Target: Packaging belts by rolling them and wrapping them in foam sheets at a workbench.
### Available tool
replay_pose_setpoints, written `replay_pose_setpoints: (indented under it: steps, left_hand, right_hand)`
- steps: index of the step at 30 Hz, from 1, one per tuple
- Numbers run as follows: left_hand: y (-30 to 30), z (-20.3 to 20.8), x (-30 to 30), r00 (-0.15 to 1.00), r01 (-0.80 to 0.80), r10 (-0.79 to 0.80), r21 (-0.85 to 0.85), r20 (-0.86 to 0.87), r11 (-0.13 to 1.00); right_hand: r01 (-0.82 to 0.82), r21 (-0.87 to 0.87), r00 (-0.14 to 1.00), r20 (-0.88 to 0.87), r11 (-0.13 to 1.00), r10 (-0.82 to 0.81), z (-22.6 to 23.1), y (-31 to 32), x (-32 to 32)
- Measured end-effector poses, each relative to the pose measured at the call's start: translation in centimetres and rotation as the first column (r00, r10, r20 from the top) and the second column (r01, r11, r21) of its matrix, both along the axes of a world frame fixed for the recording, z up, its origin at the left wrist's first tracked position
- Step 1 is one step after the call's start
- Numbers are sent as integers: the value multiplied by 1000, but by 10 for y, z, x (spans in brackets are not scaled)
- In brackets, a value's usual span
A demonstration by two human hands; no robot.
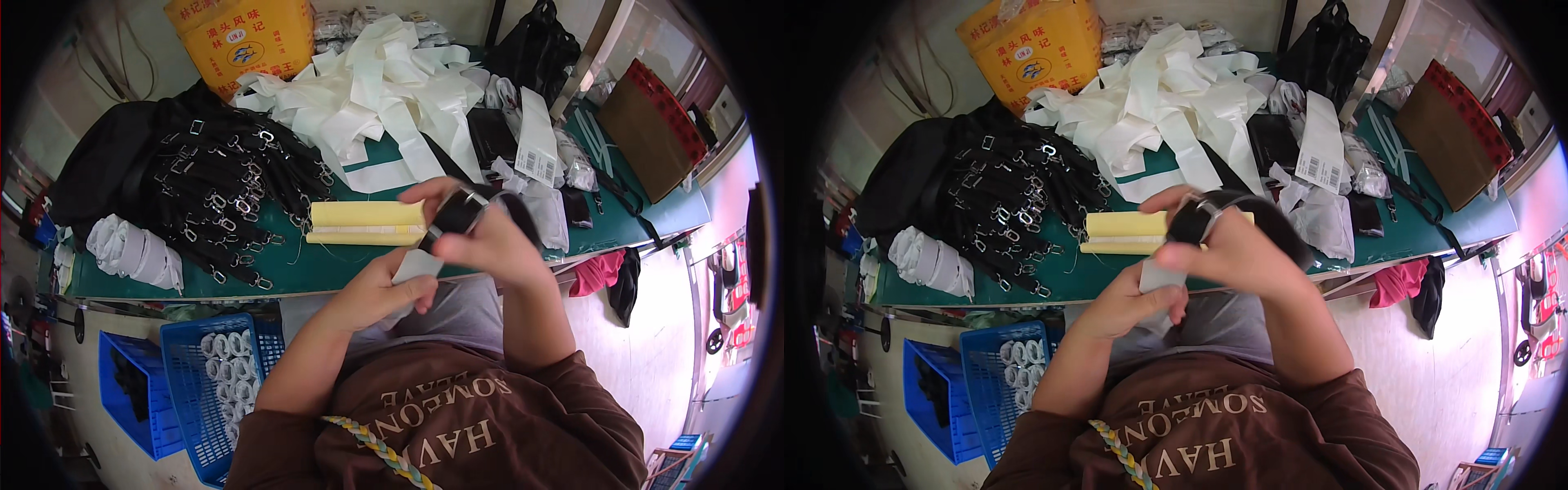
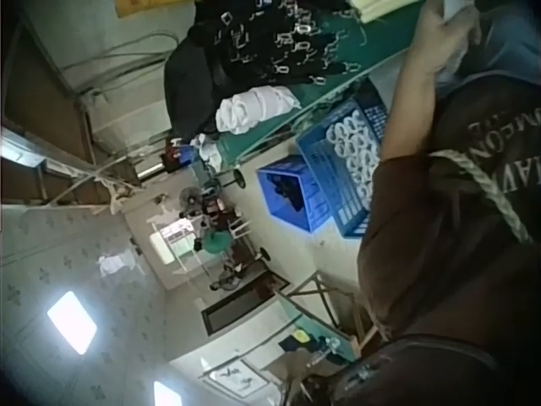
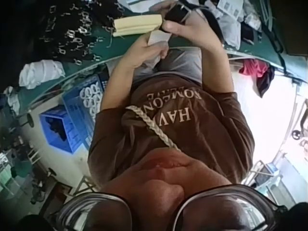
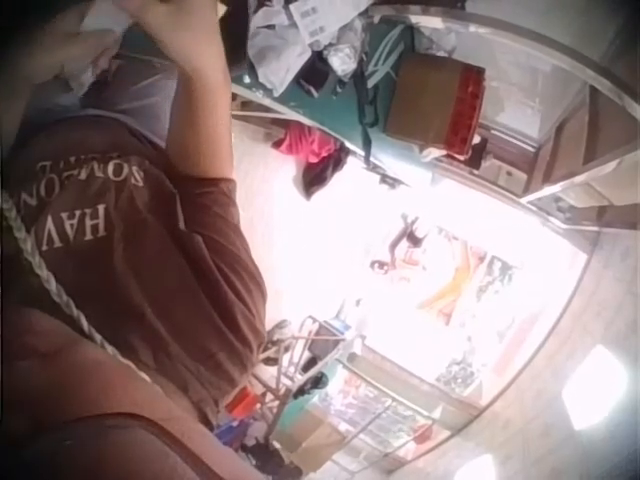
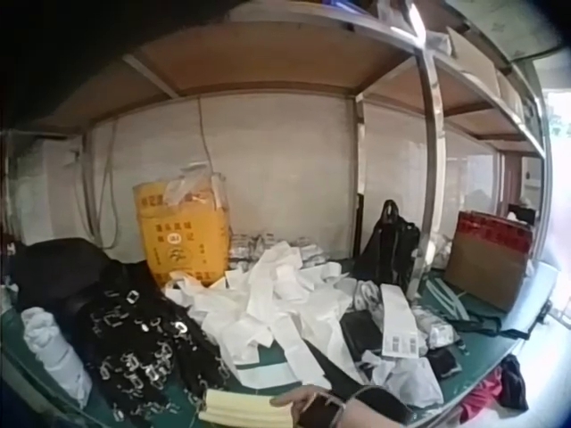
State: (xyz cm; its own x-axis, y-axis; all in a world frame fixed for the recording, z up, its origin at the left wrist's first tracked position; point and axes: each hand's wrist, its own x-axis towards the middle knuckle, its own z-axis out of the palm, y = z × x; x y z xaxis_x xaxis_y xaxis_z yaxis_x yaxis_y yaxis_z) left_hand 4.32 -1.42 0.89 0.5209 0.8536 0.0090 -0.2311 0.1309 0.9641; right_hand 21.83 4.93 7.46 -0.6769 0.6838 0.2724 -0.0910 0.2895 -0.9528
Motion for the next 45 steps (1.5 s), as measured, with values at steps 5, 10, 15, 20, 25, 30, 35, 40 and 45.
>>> replay_pose_setpoints:
  steps: [5, 10, 15, 20, 25, 30, 35, 40, 45]
  left_hand:
    - [-1, 14, 1, 989, -137, 137, 6, -47, 991]
    - [3, 7, -3, 992, 127, -127, -15, 12, 992]
    - [7, 2, 7, 987, 148, -143, -62, 73, 987]
    - [9, 2, 14, 998, 12, -12, -7, 64, 1000]
    - [14, -5, 8, 971, 233, -231, -34, 55, 972]
    - [15, 5, 16, 929, 341, -346, 60, 133, 938]
    - [17, 14, 13, 972, 165, -165, 15, 165, 986]
    - [4, 34, 23, 998, 65, -67, 270, -3, 961]
    - [3, 34, 26, 992, 86, -40, 403, -122, 911]
  right_hand:
    - [19, -374, 962, -246, 927, -119, 2, -3, 12]
    - [-183, 73, 983, 40, 980, 180, 9, 2, 17]
    - [-220, 266, 934, 334, 939, 124, 13, 15, 21]
    - [-75, -699, 901, -354, 712, -252, -19, 24, 23]
    - [69, -116, 951, -292, 991, -101, 5, -6, 33]
    - [-52, 327, 990, 138, 944, 7, 33, 6, 30]
    - [-328, 616, 941, 276, 716, 193, 46, 14, 27]
    - [-114, -296, 973, -227, 949, 46, 38, 25, 20]
    - [120, -288, 873, -425, 950, -239, 75, 1, -11]
